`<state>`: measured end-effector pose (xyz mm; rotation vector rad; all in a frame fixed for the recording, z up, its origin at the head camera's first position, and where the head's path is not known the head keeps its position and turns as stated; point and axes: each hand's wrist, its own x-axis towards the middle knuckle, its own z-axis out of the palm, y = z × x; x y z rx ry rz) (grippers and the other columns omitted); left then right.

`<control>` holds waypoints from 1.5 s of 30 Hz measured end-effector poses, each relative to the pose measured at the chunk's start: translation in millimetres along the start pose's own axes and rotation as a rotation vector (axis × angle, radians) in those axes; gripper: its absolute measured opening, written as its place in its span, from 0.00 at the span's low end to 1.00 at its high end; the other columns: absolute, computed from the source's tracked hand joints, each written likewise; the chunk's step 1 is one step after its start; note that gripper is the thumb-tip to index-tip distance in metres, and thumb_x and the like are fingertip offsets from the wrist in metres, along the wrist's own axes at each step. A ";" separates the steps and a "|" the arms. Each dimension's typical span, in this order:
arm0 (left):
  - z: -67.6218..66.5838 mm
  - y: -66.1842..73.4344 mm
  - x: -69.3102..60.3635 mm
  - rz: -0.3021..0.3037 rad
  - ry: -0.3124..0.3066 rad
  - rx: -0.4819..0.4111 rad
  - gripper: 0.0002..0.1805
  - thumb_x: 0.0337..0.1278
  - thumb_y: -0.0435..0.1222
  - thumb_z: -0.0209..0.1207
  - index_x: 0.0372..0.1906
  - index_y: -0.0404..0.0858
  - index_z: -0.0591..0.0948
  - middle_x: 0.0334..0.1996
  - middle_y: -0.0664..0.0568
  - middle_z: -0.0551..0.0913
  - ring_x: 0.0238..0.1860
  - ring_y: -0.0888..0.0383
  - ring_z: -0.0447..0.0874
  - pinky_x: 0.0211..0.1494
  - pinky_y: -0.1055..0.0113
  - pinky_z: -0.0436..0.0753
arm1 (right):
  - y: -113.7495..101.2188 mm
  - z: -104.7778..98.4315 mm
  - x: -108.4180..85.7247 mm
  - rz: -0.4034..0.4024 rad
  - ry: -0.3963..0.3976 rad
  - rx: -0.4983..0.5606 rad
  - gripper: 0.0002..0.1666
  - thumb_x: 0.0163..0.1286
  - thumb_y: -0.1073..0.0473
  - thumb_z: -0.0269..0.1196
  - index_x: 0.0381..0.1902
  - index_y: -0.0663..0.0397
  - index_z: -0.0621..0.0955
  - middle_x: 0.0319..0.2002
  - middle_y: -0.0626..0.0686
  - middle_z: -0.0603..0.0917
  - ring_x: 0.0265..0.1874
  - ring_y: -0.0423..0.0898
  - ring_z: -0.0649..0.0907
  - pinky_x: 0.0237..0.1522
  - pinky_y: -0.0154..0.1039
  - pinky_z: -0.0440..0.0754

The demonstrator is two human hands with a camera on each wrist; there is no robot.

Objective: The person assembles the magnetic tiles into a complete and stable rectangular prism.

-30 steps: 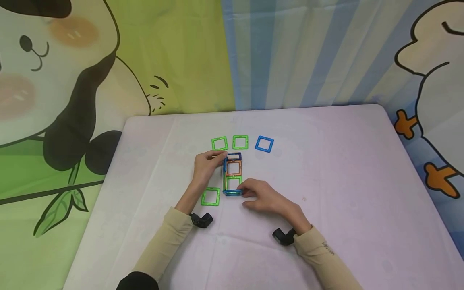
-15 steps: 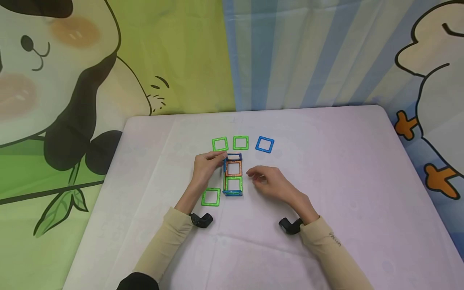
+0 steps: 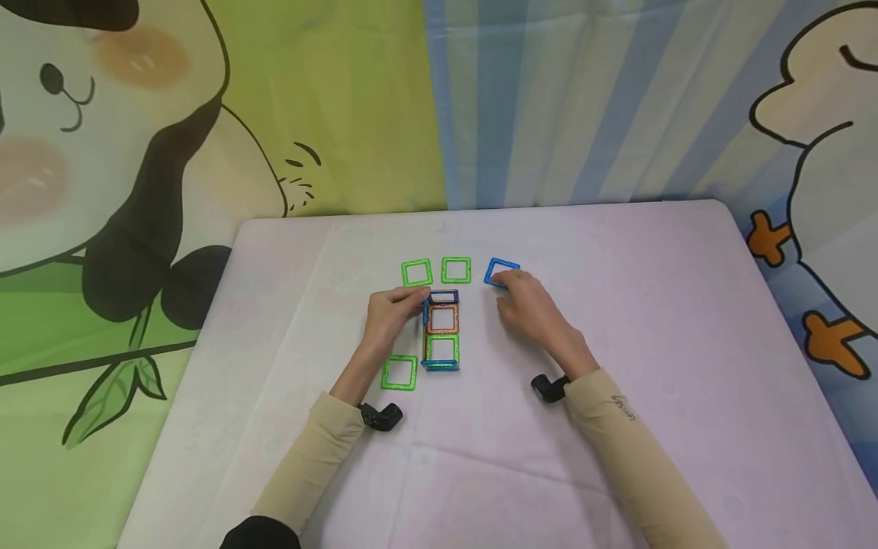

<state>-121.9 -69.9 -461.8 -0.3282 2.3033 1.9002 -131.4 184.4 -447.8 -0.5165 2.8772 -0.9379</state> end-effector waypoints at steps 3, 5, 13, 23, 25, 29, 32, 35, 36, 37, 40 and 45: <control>0.6 -0.9 0.1 0.005 -0.008 -0.001 0.14 0.64 0.45 0.69 0.48 0.41 0.91 0.48 0.49 0.90 0.47 0.55 0.90 0.57 0.60 0.86 | 3.4 -0.3 8.9 0.019 -0.002 -0.097 0.25 0.70 0.70 0.61 0.64 0.69 0.76 0.63 0.69 0.77 0.64 0.65 0.76 0.64 0.62 0.77; 1.1 -1.3 0.4 0.009 -0.012 -0.004 0.14 0.64 0.45 0.69 0.48 0.41 0.91 0.48 0.49 0.90 0.47 0.55 0.90 0.56 0.60 0.86 | 5.3 0.2 14.1 0.012 -0.005 -0.156 0.27 0.69 0.70 0.59 0.66 0.70 0.75 0.65 0.69 0.75 0.66 0.66 0.74 0.63 0.62 0.77; 3.3 -2.6 2.3 0.016 -0.013 0.003 0.14 0.65 0.45 0.69 0.48 0.41 0.91 0.48 0.50 0.90 0.47 0.55 0.90 0.56 0.61 0.86 | 8.7 4.0 31.6 0.001 -0.066 -0.270 0.33 0.69 0.70 0.57 0.71 0.75 0.67 0.71 0.75 0.68 0.73 0.70 0.68 0.72 0.64 0.68; 2.4 -3.4 3.9 0.021 -0.016 0.013 0.14 0.65 0.45 0.69 0.48 0.42 0.91 0.46 0.50 0.90 0.46 0.55 0.90 0.56 0.60 0.86 | 4.0 2.6 39.7 0.029 -0.108 -0.317 0.34 0.71 0.69 0.58 0.72 0.74 0.66 0.69 0.72 0.73 0.67 0.70 0.74 0.65 0.63 0.77; 1.8 -3.6 3.9 0.020 -0.014 0.013 0.14 0.65 0.45 0.69 0.48 0.41 0.91 0.46 0.50 0.90 0.45 0.55 0.90 0.56 0.60 0.86 | 3.3 2.7 39.5 0.033 -0.104 -0.325 0.34 0.70 0.69 0.58 0.72 0.74 0.67 0.68 0.72 0.73 0.67 0.69 0.74 0.64 0.63 0.77; 0.4 -3.9 3.5 0.017 -0.012 0.009 0.15 0.65 0.45 0.69 0.48 0.40 0.91 0.45 0.49 0.90 0.45 0.55 0.90 0.56 0.60 0.86 | 2.7 2.8 37.9 0.022 -0.088 -0.344 0.35 0.69 0.69 0.60 0.72 0.74 0.67 0.67 0.72 0.74 0.65 0.69 0.76 0.63 0.62 0.78; -0.7 -4.1 2.8 0.014 -0.013 0.001 0.15 0.65 0.45 0.69 0.48 0.40 0.91 0.45 0.49 0.90 0.46 0.54 0.90 0.56 0.60 0.86 | 2.7 3.3 36.4 0.007 -0.073 -0.361 0.35 0.68 0.69 0.61 0.71 0.74 0.68 0.66 0.72 0.76 0.62 0.69 0.78 0.60 0.62 0.81; -1.2 -4.4 2.5 0.018 -0.017 -0.005 0.15 0.65 0.44 0.68 0.48 0.40 0.91 0.45 0.48 0.90 0.46 0.54 0.91 0.57 0.59 0.86 | 3.5 3.9 34.6 0.010 -0.069 -0.366 0.35 0.67 0.69 0.61 0.71 0.73 0.68 0.64 0.72 0.76 0.59 0.69 0.79 0.56 0.61 0.83; -1.3 -4.3 2.4 0.018 -0.018 -0.005 0.15 0.65 0.44 0.68 0.48 0.39 0.91 0.45 0.48 0.90 0.46 0.54 0.91 0.57 0.59 0.86 | 3.6 4.0 34.1 0.012 -0.071 -0.365 0.36 0.67 0.69 0.61 0.71 0.73 0.68 0.64 0.73 0.76 0.59 0.69 0.80 0.55 0.61 0.83; -1.2 -4.2 2.3 0.018 -0.019 -0.006 0.15 0.65 0.44 0.68 0.48 0.39 0.91 0.45 0.47 0.90 0.46 0.53 0.91 0.57 0.59 0.86 | 3.7 3.8 33.5 0.014 -0.074 -0.364 0.36 0.67 0.68 0.61 0.72 0.73 0.67 0.64 0.73 0.76 0.59 0.69 0.80 0.54 0.61 0.84; -1.1 -3.9 2.4 0.019 -0.021 -0.002 0.15 0.65 0.44 0.68 0.48 0.39 0.91 0.45 0.47 0.90 0.45 0.53 0.91 0.57 0.59 0.86 | 4.0 3.1 31.9 0.023 -0.082 -0.351 0.37 0.66 0.69 0.60 0.72 0.74 0.66 0.65 0.73 0.75 0.61 0.69 0.79 0.54 0.62 0.84; -1.4 -3.9 3.2 0.013 -0.019 -0.004 0.15 0.64 0.45 0.69 0.49 0.39 0.91 0.46 0.47 0.90 0.46 0.54 0.91 0.56 0.60 0.86 | 3.7 1.3 28.7 0.049 -0.107 -0.296 0.40 0.65 0.68 0.59 0.74 0.75 0.64 0.69 0.73 0.71 0.65 0.69 0.75 0.56 0.64 0.82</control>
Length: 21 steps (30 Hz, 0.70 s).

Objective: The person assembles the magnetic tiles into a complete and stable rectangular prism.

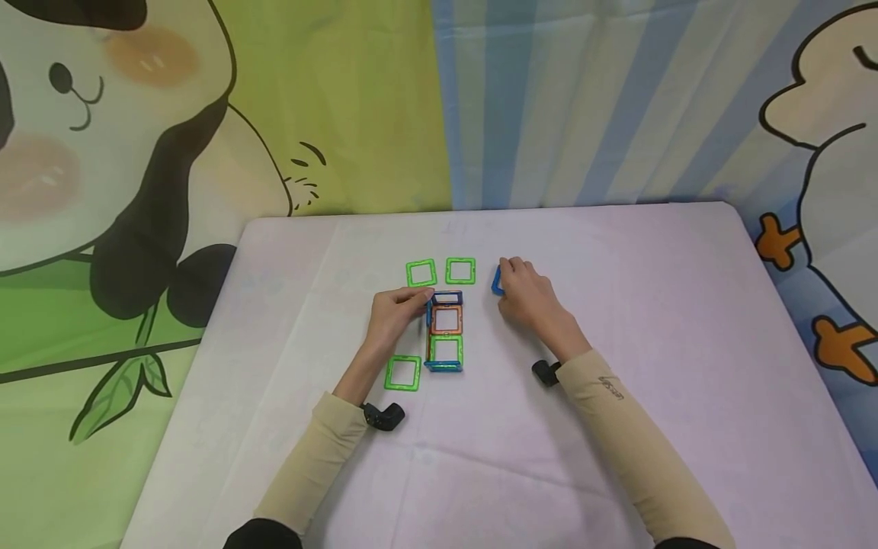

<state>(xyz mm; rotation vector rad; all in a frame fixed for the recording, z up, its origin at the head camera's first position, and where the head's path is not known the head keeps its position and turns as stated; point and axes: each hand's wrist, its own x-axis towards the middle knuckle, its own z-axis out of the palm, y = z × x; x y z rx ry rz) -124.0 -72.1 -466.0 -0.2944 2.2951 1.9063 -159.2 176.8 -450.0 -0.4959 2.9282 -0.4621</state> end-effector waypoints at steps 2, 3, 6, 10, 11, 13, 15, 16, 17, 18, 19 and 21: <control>-0.3 -0.3 0.1 0.000 0.000 0.001 0.15 0.64 0.45 0.69 0.49 0.39 0.91 0.46 0.48 0.90 0.46 0.54 0.91 0.56 0.60 0.86 | -0.4 -0.7 -1.8 0.009 -0.013 0.043 0.41 0.65 0.68 0.61 0.74 0.74 0.64 0.69 0.73 0.69 0.65 0.68 0.75 0.57 0.64 0.81; -0.4 -0.5 -0.1 -0.001 0.000 0.002 0.15 0.64 0.45 0.69 0.49 0.39 0.91 0.46 0.48 0.90 0.46 0.54 0.91 0.56 0.61 0.86 | -0.6 -1.2 -2.9 0.012 -0.018 0.064 0.42 0.64 0.67 0.63 0.74 0.74 0.64 0.69 0.73 0.69 0.64 0.67 0.75 0.58 0.64 0.81; -0.8 -0.6 -0.6 0.001 -0.002 0.007 0.16 0.65 0.45 0.69 0.49 0.39 0.90 0.47 0.47 0.90 0.46 0.54 0.91 0.56 0.61 0.86 | -2.1 -2.3 -6.4 0.017 -0.034 0.124 0.43 0.63 0.66 0.67 0.74 0.72 0.65 0.69 0.71 0.68 0.62 0.65 0.76 0.60 0.62 0.80; -1.2 -0.3 -0.8 0.005 -0.004 0.009 0.16 0.65 0.45 0.69 0.49 0.40 0.90 0.47 0.48 0.90 0.47 0.54 0.91 0.56 0.60 0.86 | -4.6 -3.2 -10.8 0.019 -0.045 0.174 0.44 0.62 0.65 0.69 0.74 0.70 0.65 0.69 0.69 0.69 0.61 0.63 0.76 0.62 0.60 0.79; -1.3 -0.2 -0.7 0.004 -0.005 0.008 0.16 0.65 0.45 0.69 0.49 0.40 0.90 0.47 0.48 0.90 0.47 0.54 0.91 0.56 0.60 0.86 | -5.3 -3.4 -11.7 0.019 -0.045 0.182 0.44 0.62 0.65 0.69 0.74 0.70 0.65 0.69 0.69 0.69 0.61 0.64 0.76 0.62 0.61 0.79; -1.4 -0.1 -0.8 0.002 -0.006 0.007 0.16 0.65 0.45 0.69 0.50 0.40 0.90 0.47 0.48 0.90 0.47 0.54 0.91 0.56 0.60 0.86 | -5.9 -3.2 -13.5 0.018 -0.043 0.203 0.44 0.62 0.65 0.69 0.74 0.69 0.66 0.69 0.69 0.70 0.62 0.64 0.76 0.63 0.61 0.78; -1.5 -0.1 -0.8 -0.004 -0.006 0.005 0.16 0.65 0.46 0.69 0.50 0.40 0.90 0.47 0.48 0.90 0.46 0.55 0.91 0.56 0.61 0.86 | -6.1 -2.5 -15.2 0.014 -0.045 0.230 0.44 0.61 0.65 0.69 0.73 0.68 0.66 0.68 0.69 0.70 0.63 0.65 0.75 0.65 0.62 0.77; -1.5 -0.1 -0.9 -0.006 -0.006 0.002 0.16 0.65 0.45 0.69 0.50 0.40 0.90 0.47 0.47 0.90 0.46 0.55 0.91 0.57 0.61 0.86 | -6.6 -2.1 -16.2 0.010 -0.045 0.243 0.44 0.61 0.65 0.70 0.73 0.68 0.66 0.68 0.69 0.70 0.63 0.65 0.75 0.65 0.62 0.76; -1.6 0.1 -1.0 -0.008 -0.007 0.001 0.16 0.65 0.45 0.69 0.50 0.40 0.90 0.47 0.47 0.90 0.46 0.55 0.91 0.57 0.61 0.86 | -6.7 -1.6 -17.2 0.007 -0.048 0.258 0.43 0.61 0.65 0.70 0.73 0.67 0.67 0.68 0.69 0.70 0.63 0.65 0.75 0.66 0.62 0.76; -1.6 0.0 -0.8 -0.011 -0.007 -0.001 0.16 0.65 0.45 0.69 0.50 0.39 0.90 0.47 0.47 0.90 0.46 0.55 0.91 0.57 0.61 0.86 | -6.6 -1.0 -18.1 0.003 -0.049 0.274 0.43 0.61 0.66 0.70 0.73 0.65 0.67 0.68 0.69 0.70 0.64 0.65 0.74 0.66 0.63 0.75; -1.6 0.2 -0.8 -0.014 -0.006 -0.001 0.16 0.65 0.45 0.69 0.50 0.39 0.90 0.48 0.47 0.90 0.46 0.55 0.91 0.57 0.61 0.86 | -6.7 -0.6 -18.9 -0.002 -0.050 0.286 0.43 0.61 0.66 0.70 0.73 0.65 0.68 0.68 0.69 0.69 0.64 0.66 0.74 0.67 0.63 0.75; -1.7 0.5 -0.7 -0.018 -0.006 -0.002 0.16 0.64 0.45 0.69 0.50 0.39 0.90 0.48 0.46 0.90 0.45 0.55 0.92 0.57 0.60 0.86 | -7.1 0.2 -20.5 -0.008 -0.049 0.310 0.42 0.61 0.67 0.70 0.72 0.63 0.68 0.67 0.69 0.69 0.64 0.66 0.74 0.67 0.63 0.74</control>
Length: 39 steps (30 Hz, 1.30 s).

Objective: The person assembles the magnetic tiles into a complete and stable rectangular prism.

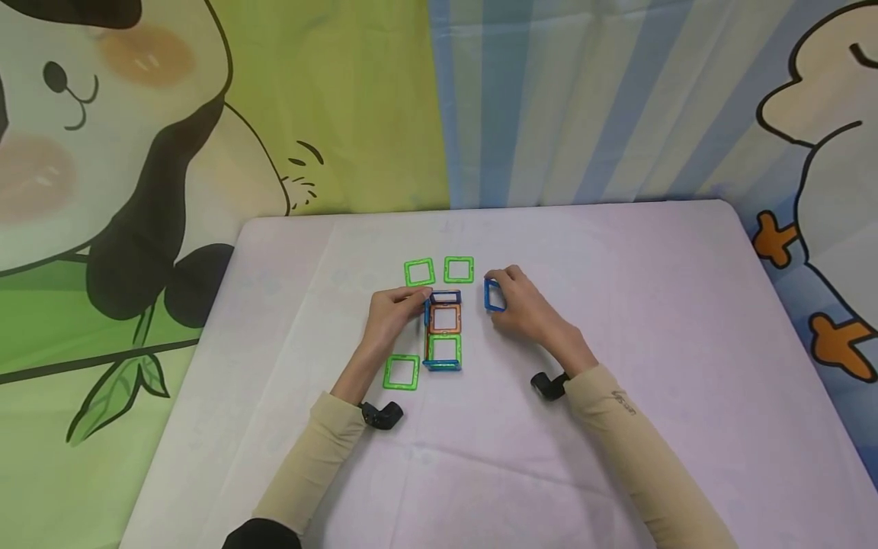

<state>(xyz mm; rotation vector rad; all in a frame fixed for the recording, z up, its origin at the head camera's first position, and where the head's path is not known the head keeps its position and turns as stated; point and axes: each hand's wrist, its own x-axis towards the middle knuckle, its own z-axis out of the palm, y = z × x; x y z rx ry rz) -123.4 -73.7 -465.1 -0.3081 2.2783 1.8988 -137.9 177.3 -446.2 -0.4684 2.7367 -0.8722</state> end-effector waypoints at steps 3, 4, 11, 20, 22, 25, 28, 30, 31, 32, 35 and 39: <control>-0.2 0.8 0.2 -0.003 -0.001 -0.005 0.17 0.64 0.44 0.69 0.51 0.38 0.90 0.48 0.45 0.90 0.46 0.54 0.92 0.58 0.60 0.86 | -0.1 1.0 -1.6 -0.011 0.005 0.022 0.42 0.60 0.68 0.71 0.72 0.62 0.69 0.67 0.68 0.70 0.65 0.65 0.74 0.68 0.62 0.74; -0.3 1.3 0.0 -0.003 -0.002 -0.006 0.17 0.64 0.44 0.69 0.51 0.38 0.89 0.48 0.45 0.90 0.46 0.53 0.92 0.58 0.59 0.86 | -0.2 1.4 -1.9 -0.013 0.007 0.028 0.42 0.60 0.68 0.71 0.72 0.63 0.69 0.67 0.68 0.70 0.65 0.65 0.74 0.68 0.62 0.74; -0.1 -0.1 1.2 0.003 -0.008 -0.014 0.17 0.65 0.43 0.69 0.51 0.36 0.89 0.49 0.43 0.90 0.47 0.53 0.92 0.59 0.59 0.85 | -2.1 4.8 -3.2 -0.041 -0.001 0.099 0.42 0.59 0.68 0.72 0.70 0.65 0.69 0.65 0.66 0.73 0.65 0.63 0.76 0.69 0.59 0.73; -0.8 -0.5 2.0 0.005 -0.009 -0.016 0.18 0.64 0.44 0.69 0.51 0.36 0.89 0.48 0.43 0.90 0.46 0.53 0.92 0.58 0.60 0.86 | -3.2 9.6 -2.7 -0.127 -0.031 0.205 0.40 0.59 0.70 0.73 0.67 0.68 0.69 0.64 0.66 0.75 0.66 0.62 0.76 0.67 0.54 0.78; -0.8 -0.6 1.9 0.006 -0.010 -0.015 0.18 0.64 0.44 0.69 0.51 0.36 0.89 0.48 0.43 0.90 0.46 0.53 0.92 0.57 0.61 0.86 | -4.0 11.2 -2.6 -0.124 -0.038 0.233 0.41 0.58 0.70 0.73 0.67 0.67 0.69 0.65 0.66 0.75 0.66 0.61 0.76 0.66 0.52 0.79; -0.7 -1.2 1.7 0.007 -0.007 -0.006 0.18 0.64 0.44 0.69 0.51 0.36 0.89 0.48 0.44 0.90 0.46 0.54 0.92 0.56 0.62 0.87 | -6.0 13.5 -2.3 -0.124 -0.047 0.261 0.42 0.57 0.71 0.73 0.68 0.67 0.68 0.65 0.65 0.75 0.67 0.61 0.76 0.66 0.51 0.79; -1.0 -1.2 1.2 0.011 -0.007 -0.001 0.18 0.64 0.44 0.69 0.50 0.36 0.89 0.47 0.44 0.90 0.44 0.55 0.92 0.54 0.63 0.87 | -7.5 15.6 -1.6 -0.127 -0.052 0.276 0.42 0.57 0.72 0.73 0.69 0.66 0.68 0.66 0.65 0.75 0.68 0.61 0.75 0.67 0.50 0.78; -1.2 -1.0 1.1 0.014 -0.006 -0.005 0.17 0.64 0.44 0.69 0.50 0.36 0.90 0.46 0.44 0.90 0.44 0.55 0.92 0.53 0.64 0.87 | -8.2 16.8 -1.0 -0.132 -0.055 0.293 0.42 0.58 0.72 0.72 0.69 0.65 0.68 0.66 0.64 0.74 0.68 0.60 0.75 0.67 0.49 0.78; -1.1 -0.8 1.2 0.016 -0.006 -0.007 0.17 0.64 0.44 0.69 0.50 0.36 0.90 0.46 0.44 0.90 0.43 0.55 0.92 0.52 0.64 0.87 | -8.2 17.5 -0.8 -0.135 -0.057 0.302 0.42 0.58 0.72 0.72 0.69 0.65 0.68 0.67 0.64 0.74 0.69 0.60 0.75 0.67 0.49 0.78; -1.1 -0.6 1.2 0.016 -0.005 -0.009 0.17 0.64 0.44 0.70 0.50 0.36 0.90 0.46 0.44 0.90 0.43 0.55 0.91 0.52 0.64 0.87 | -8.1 18.4 -0.4 -0.139 -0.057 0.308 0.42 0.58 0.72 0.72 0.69 0.65 0.68 0.67 0.64 0.74 0.69 0.60 0.75 0.67 0.49 0.78; -0.5 -0.3 1.1 0.016 -0.004 -0.010 0.16 0.64 0.43 0.69 0.49 0.36 0.90 0.46 0.44 0.90 0.44 0.56 0.91 0.51 0.65 0.88 | -8.1 20.6 0.4 -0.152 -0.055 0.317 0.42 0.58 0.72 0.72 0.69 0.64 0.68 0.66 0.64 0.75 0.69 0.60 0.75 0.67 0.49 0.78; -0.1 0.7 0.3 0.017 -0.002 -0.008 0.16 0.64 0.43 0.69 0.49 0.36 0.90 0.47 0.44 0.90 0.44 0.56 0.91 0.51 0.65 0.88 | -8.1 22.7 0.6 -0.165 -0.051 0.316 0.41 0.58 0.72 0.72 0.68 0.63 0.68 0.66 0.63 0.75 0.68 0.60 0.76 0.67 0.50 0.78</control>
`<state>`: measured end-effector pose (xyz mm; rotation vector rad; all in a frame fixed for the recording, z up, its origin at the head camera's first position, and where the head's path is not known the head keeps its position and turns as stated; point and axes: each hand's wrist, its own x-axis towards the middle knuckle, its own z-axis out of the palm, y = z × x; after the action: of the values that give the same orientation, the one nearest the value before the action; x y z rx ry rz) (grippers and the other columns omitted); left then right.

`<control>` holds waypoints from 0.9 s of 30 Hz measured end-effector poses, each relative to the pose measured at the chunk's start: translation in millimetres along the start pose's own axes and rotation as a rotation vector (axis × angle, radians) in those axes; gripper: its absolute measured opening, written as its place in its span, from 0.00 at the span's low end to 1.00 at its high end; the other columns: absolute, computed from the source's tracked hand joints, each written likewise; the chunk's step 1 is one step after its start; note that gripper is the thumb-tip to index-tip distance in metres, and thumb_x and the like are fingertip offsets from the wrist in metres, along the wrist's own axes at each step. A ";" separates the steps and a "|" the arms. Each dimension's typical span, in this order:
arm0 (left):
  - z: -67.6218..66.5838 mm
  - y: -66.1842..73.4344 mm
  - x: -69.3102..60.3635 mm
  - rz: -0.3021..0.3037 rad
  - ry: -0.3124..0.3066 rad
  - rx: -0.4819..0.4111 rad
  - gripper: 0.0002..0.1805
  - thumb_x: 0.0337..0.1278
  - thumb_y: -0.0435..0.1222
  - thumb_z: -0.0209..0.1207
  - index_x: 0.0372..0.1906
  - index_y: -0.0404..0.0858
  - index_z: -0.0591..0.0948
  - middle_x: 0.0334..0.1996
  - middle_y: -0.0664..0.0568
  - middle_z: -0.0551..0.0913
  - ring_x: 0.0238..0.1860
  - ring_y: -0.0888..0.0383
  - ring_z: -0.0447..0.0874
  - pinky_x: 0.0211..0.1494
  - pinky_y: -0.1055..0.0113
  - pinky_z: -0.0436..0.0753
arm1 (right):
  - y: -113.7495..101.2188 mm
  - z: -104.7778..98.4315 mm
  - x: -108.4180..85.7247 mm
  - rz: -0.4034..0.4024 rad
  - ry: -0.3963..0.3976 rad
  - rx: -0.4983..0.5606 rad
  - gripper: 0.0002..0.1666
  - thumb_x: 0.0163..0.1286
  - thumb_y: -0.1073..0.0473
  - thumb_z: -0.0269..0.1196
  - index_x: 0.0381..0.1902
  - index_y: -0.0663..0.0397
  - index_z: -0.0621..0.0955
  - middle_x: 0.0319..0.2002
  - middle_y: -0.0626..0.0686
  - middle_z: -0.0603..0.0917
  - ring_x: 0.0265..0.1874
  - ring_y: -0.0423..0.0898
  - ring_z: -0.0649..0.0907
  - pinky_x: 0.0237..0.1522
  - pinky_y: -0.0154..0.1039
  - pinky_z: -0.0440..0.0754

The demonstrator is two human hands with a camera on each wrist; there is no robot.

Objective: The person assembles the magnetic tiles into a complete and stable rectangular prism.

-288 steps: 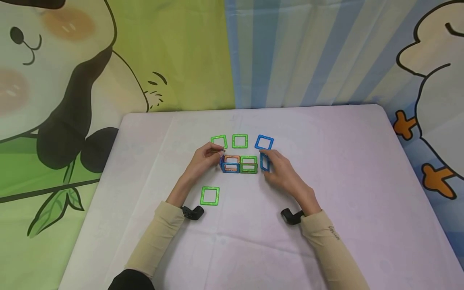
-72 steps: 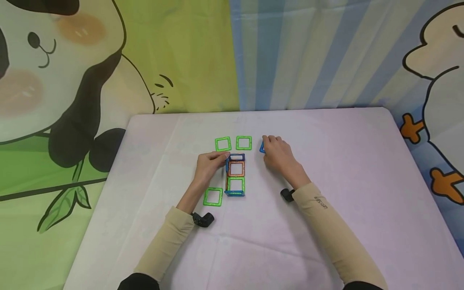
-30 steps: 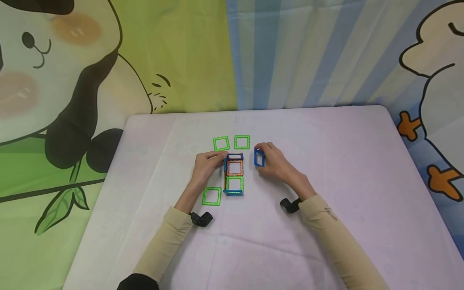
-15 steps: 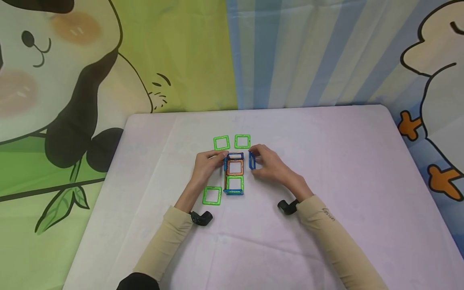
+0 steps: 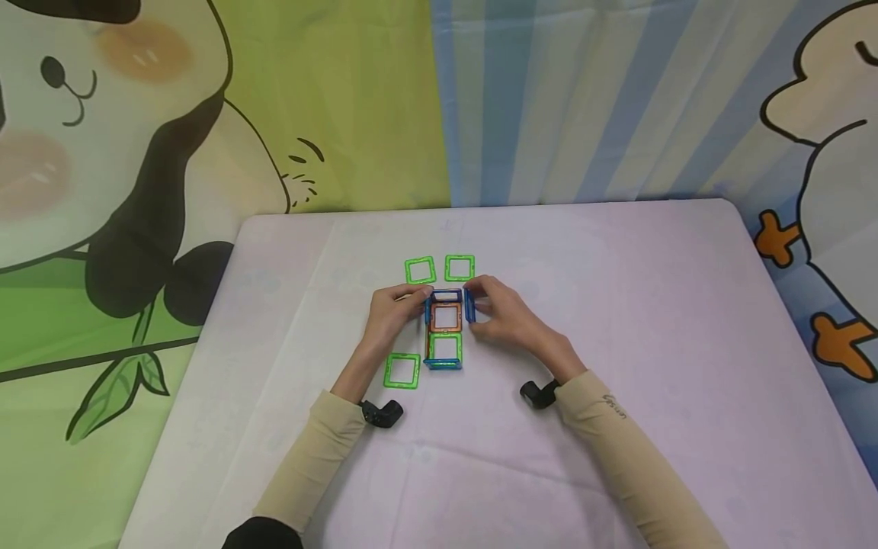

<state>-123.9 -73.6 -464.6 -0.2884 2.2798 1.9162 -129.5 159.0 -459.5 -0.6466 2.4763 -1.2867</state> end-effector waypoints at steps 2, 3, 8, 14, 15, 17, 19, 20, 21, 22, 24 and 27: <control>0.3 0.4 -0.2 0.002 0.001 0.000 0.16 0.64 0.43 0.69 0.49 0.36 0.90 0.47 0.44 0.89 0.44 0.56 0.90 0.51 0.65 0.88 | 0.3 0.5 -0.3 -0.003 0.000 0.000 0.41 0.58 0.72 0.72 0.68 0.63 0.68 0.66 0.63 0.75 0.68 0.60 0.76 0.67 0.50 0.78; 0.3 0.6 -0.3 0.002 0.002 -0.002 0.16 0.64 0.43 0.69 0.49 0.36 0.90 0.47 0.44 0.89 0.44 0.56 0.90 0.50 0.65 0.88 | 0.2 0.8 -0.3 -0.002 0.000 0.000 0.41 0.58 0.72 0.73 0.68 0.63 0.68 0.66 0.64 0.75 0.68 0.60 0.76 0.67 0.50 0.78; 0.2 0.2 -0.5 0.000 -0.003 -0.003 0.16 0.64 0.43 0.69 0.49 0.36 0.90 0.47 0.44 0.89 0.44 0.56 0.90 0.51 0.65 0.88 | 0.1 1.4 0.2 0.009 -0.001 0.001 0.41 0.57 0.71 0.73 0.66 0.65 0.68 0.65 0.65 0.76 0.68 0.61 0.76 0.68 0.52 0.77; 0.5 -1.0 -0.5 0.005 0.001 -0.004 0.16 0.64 0.43 0.69 0.49 0.36 0.90 0.47 0.44 0.90 0.44 0.55 0.90 0.50 0.66 0.88 | 0.6 4.0 3.0 -0.006 -0.005 0.031 0.39 0.56 0.72 0.73 0.63 0.66 0.67 0.66 0.66 0.75 0.68 0.63 0.76 0.69 0.51 0.76; 0.4 -1.1 -0.6 0.004 0.002 -0.005 0.16 0.64 0.43 0.69 0.49 0.36 0.90 0.47 0.44 0.90 0.44 0.55 0.91 0.50 0.65 0.88 | 0.8 4.5 3.1 -0.012 -0.002 0.029 0.39 0.56 0.72 0.73 0.63 0.66 0.67 0.66 0.66 0.75 0.68 0.63 0.76 0.69 0.51 0.76; 0.5 -1.2 -0.5 0.005 0.001 -0.006 0.16 0.64 0.43 0.69 0.49 0.36 0.90 0.47 0.44 0.90 0.44 0.55 0.91 0.50 0.65 0.88 | 1.1 5.6 3.0 -0.021 0.006 0.026 0.39 0.56 0.73 0.74 0.62 0.66 0.67 0.65 0.67 0.75 0.68 0.63 0.76 0.68 0.52 0.76; 0.3 -1.0 -0.6 0.004 0.001 -0.001 0.16 0.64 0.44 0.69 0.49 0.36 0.90 0.47 0.44 0.90 0.45 0.55 0.91 0.51 0.65 0.88 | 1.3 6.6 3.1 -0.031 0.011 0.026 0.40 0.56 0.73 0.74 0.62 0.66 0.67 0.65 0.67 0.75 0.67 0.64 0.77 0.68 0.52 0.77; 0.3 -1.1 -0.4 0.004 0.002 0.003 0.16 0.64 0.44 0.69 0.49 0.37 0.90 0.47 0.44 0.90 0.45 0.55 0.91 0.51 0.65 0.88 | 1.3 7.1 3.2 -0.034 0.015 0.025 0.40 0.56 0.73 0.74 0.62 0.66 0.67 0.65 0.67 0.75 0.67 0.64 0.77 0.68 0.52 0.77; 0.5 -1.2 -0.3 0.004 0.002 0.002 0.16 0.64 0.44 0.69 0.49 0.37 0.90 0.48 0.44 0.90 0.45 0.55 0.91 0.51 0.65 0.88 | 1.3 7.5 3.2 -0.036 0.019 0.027 0.40 0.55 0.73 0.74 0.62 0.66 0.67 0.65 0.67 0.75 0.67 0.64 0.77 0.67 0.52 0.77; 0.5 -1.1 -0.2 0.005 0.002 0.003 0.16 0.64 0.44 0.69 0.48 0.37 0.90 0.48 0.44 0.90 0.45 0.55 0.91 0.51 0.65 0.88 | 1.4 7.9 3.1 -0.037 0.022 0.030 0.40 0.55 0.73 0.74 0.62 0.66 0.67 0.65 0.67 0.75 0.67 0.64 0.77 0.67 0.52 0.78; 0.7 -1.0 0.0 0.004 0.002 -0.001 0.16 0.64 0.44 0.69 0.48 0.37 0.90 0.48 0.44 0.90 0.45 0.55 0.90 0.51 0.65 0.88 | 1.5 8.5 3.1 -0.043 0.027 0.033 0.39 0.56 0.73 0.74 0.62 0.66 0.67 0.64 0.68 0.75 0.66 0.65 0.77 0.66 0.51 0.78; 0.7 -0.9 0.7 -0.002 0.000 -0.009 0.16 0.64 0.44 0.69 0.48 0.37 0.90 0.47 0.45 0.90 0.45 0.56 0.90 0.50 0.66 0.87 | 1.7 9.3 3.3 -0.049 0.036 0.035 0.39 0.55 0.73 0.74 0.61 0.66 0.67 0.64 0.67 0.75 0.66 0.64 0.78 0.66 0.51 0.79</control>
<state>-124.4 -73.1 -465.7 -0.2922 2.2704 1.9257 -128.8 151.7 -466.4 -0.6856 2.4749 -1.3687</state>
